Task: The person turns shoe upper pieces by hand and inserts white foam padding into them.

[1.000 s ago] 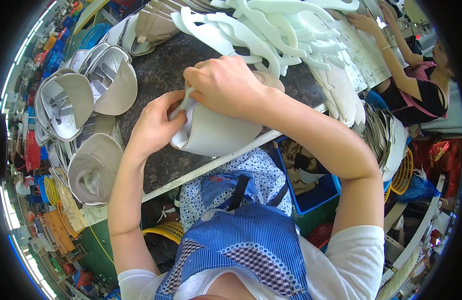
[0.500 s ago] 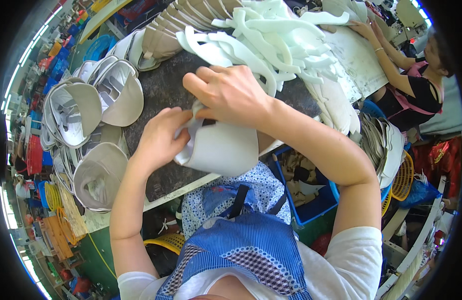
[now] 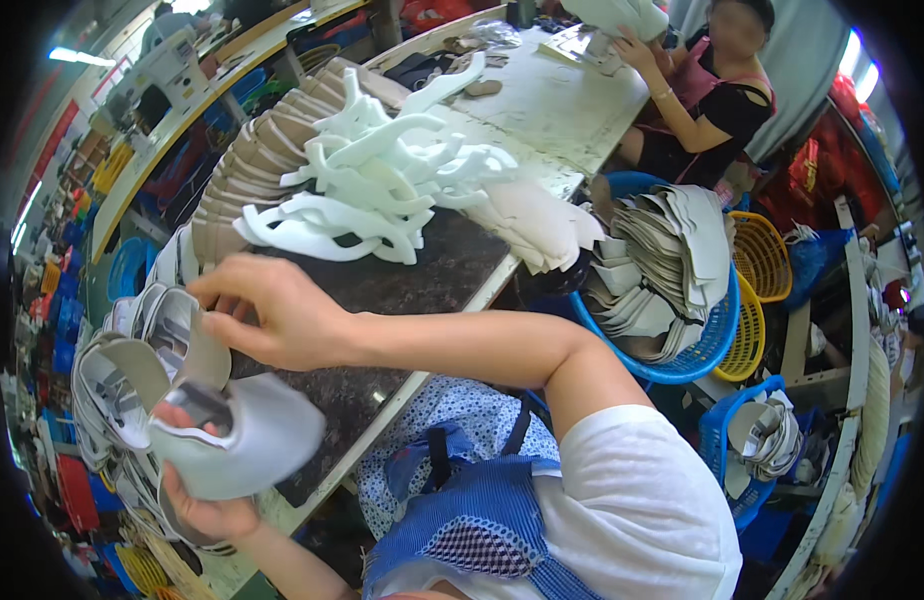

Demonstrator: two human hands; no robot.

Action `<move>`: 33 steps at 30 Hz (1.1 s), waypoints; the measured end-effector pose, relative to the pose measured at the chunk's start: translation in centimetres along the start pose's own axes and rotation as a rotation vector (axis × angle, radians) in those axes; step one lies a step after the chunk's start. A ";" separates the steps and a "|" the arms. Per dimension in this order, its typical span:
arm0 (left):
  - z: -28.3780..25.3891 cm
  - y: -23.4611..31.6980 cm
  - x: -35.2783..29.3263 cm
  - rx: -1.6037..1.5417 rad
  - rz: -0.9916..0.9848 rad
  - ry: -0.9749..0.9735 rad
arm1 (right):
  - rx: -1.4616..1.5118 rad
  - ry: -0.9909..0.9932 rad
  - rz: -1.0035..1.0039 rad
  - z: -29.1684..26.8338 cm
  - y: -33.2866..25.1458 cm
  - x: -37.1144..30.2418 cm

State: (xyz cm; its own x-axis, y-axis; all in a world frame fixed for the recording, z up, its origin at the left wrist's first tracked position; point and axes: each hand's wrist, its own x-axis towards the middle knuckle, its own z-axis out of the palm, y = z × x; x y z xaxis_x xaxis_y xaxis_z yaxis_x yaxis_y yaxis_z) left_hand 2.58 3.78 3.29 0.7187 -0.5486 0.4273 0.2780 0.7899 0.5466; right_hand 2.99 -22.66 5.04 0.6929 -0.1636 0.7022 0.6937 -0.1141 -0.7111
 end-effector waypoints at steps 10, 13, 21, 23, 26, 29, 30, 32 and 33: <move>5.2 -8.2 4.1 0.312 0.029 0.443 | -0.413 0.029 -0.310 3.8 0.2 -7.0; 1.8 -8.6 3.4 0.460 -0.133 0.339 | -0.041 0.209 0.081 3.5 -0.1 -7.4; -0.5 -4.5 3.3 -0.078 -0.372 0.229 | 0.551 0.305 0.785 -1.7 2.6 -6.2; 1.7 -4.5 4.3 0.162 -0.265 0.372 | 0.484 0.190 0.718 -1.9 1.1 -5.2; 2.2 -4.0 3.1 0.492 -0.244 0.391 | 0.331 -0.073 0.662 0.6 -0.8 -6.8; 3.8 -4.7 1.9 0.586 -0.105 0.363 | -0.239 -0.116 0.474 -1.1 3.3 -6.7; 3.3 -4.3 1.3 0.568 -0.079 0.291 | -0.597 -0.065 0.195 -2.5 5.2 -6.1; 2.4 -4.8 0.4 0.517 -0.059 0.351 | -0.641 -0.071 0.278 -4.6 5.5 -4.8; 2.0 -5.2 0.0 0.462 -0.049 0.407 | -0.373 -0.041 0.393 -4.1 5.3 -4.3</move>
State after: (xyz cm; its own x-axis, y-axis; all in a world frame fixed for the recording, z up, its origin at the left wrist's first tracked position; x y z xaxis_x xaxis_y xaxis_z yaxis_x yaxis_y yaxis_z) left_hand -0.13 -0.93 1.93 0.9228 -0.3611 0.1344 0.0776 0.5158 0.8532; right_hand 2.85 -26.62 -1.90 0.8983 -0.2268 0.3764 0.2691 -0.3931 -0.8792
